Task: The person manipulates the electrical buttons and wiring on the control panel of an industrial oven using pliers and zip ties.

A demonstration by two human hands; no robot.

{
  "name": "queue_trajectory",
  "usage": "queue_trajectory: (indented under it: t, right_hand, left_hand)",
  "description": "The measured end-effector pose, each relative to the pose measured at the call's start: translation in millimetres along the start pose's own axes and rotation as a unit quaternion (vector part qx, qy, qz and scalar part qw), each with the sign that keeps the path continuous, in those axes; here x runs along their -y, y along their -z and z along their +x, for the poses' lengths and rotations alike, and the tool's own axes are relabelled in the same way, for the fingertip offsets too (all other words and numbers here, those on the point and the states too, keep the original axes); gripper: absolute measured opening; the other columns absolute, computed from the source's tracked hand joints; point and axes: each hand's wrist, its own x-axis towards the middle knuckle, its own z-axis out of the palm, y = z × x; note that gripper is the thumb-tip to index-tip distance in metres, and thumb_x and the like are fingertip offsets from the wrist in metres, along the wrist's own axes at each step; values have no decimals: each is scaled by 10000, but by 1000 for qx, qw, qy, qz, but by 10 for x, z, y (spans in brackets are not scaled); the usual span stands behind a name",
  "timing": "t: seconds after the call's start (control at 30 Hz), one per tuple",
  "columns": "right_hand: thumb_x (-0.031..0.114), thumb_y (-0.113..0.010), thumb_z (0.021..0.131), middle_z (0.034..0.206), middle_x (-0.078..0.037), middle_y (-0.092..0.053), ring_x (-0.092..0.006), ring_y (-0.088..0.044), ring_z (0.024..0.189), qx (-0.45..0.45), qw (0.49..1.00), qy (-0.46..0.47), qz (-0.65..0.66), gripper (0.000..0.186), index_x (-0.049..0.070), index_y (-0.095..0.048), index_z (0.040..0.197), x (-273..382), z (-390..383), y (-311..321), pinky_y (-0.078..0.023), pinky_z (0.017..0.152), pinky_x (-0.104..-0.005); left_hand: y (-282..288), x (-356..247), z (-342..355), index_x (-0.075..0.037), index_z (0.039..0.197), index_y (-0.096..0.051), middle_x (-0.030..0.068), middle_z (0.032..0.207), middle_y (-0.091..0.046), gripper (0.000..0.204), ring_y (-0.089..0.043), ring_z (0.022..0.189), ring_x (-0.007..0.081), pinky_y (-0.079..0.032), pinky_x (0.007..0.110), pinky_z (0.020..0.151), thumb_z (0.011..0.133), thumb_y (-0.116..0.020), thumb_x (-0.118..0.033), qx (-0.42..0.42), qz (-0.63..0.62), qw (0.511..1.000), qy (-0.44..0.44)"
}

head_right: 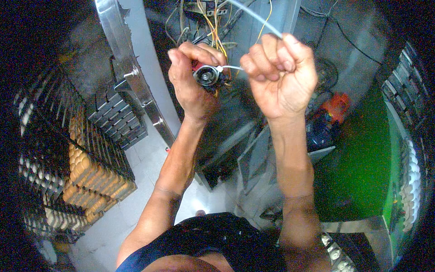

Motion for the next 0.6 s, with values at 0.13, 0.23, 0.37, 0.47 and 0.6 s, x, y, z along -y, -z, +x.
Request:
queue_trajectory:
  t: [0.13, 0.23, 0.37, 0.47, 0.6]
  right_hand:
    - [239, -431, 986, 578, 21, -301, -94, -279, 498, 11, 1000, 17, 12, 407, 148, -361, 595, 52, 94, -11, -284, 538, -282]
    - [247, -430, 988, 579, 21, -300, -98, -281, 501, 11, 1000, 14, 4, 414, 150, -355, 593, 36, 47, 22, -289, 543, -285]
    - [268, -425, 994, 570, 22, -286, -105, -276, 499, 1, 999, 18, -27, 428, 150, -347, 590, -125, -139, 27, -294, 545, -292]
    - [285, -423, 998, 563, 21, -276, -113, -261, 496, -2, 998, 32, -61, 436, 153, -339, 590, -162, -203, -4, -307, 567, -306]
    - [276, -428, 993, 565, 21, -275, -114, -247, 490, -10, 999, 21, -44, 428, 159, -338, 591, -203, -290, -17, -309, 588, -312]
  left_hand:
    - [46, -82, 47, -65, 788, -593, -7, 694, -575, 331, -518, 641, 73, -424, 231, 584, 704, -868, -229, 79, 162, 982, -55]
    - [50, -98, 60, -68, 768, -568, -8, 657, -549, 265, -492, 579, 68, -396, 214, 523, 707, -825, -92, 90, 234, 964, -86]
    - [81, -6, 39, -67, 728, -521, 23, 651, -563, 223, -490, 560, 82, -395, 228, 516, 747, -738, -21, 67, 208, 968, -125]
    - [55, -26, 19, -62, 737, -508, 31, 656, -574, 222, -507, 565, 88, -412, 233, 527, 762, -724, -13, 58, 204, 969, -124]
    - [35, -51, 18, -57, 742, -488, 44, 669, -590, 225, -534, 584, 95, -435, 235, 553, 775, -703, 1, 47, 197, 972, -121]
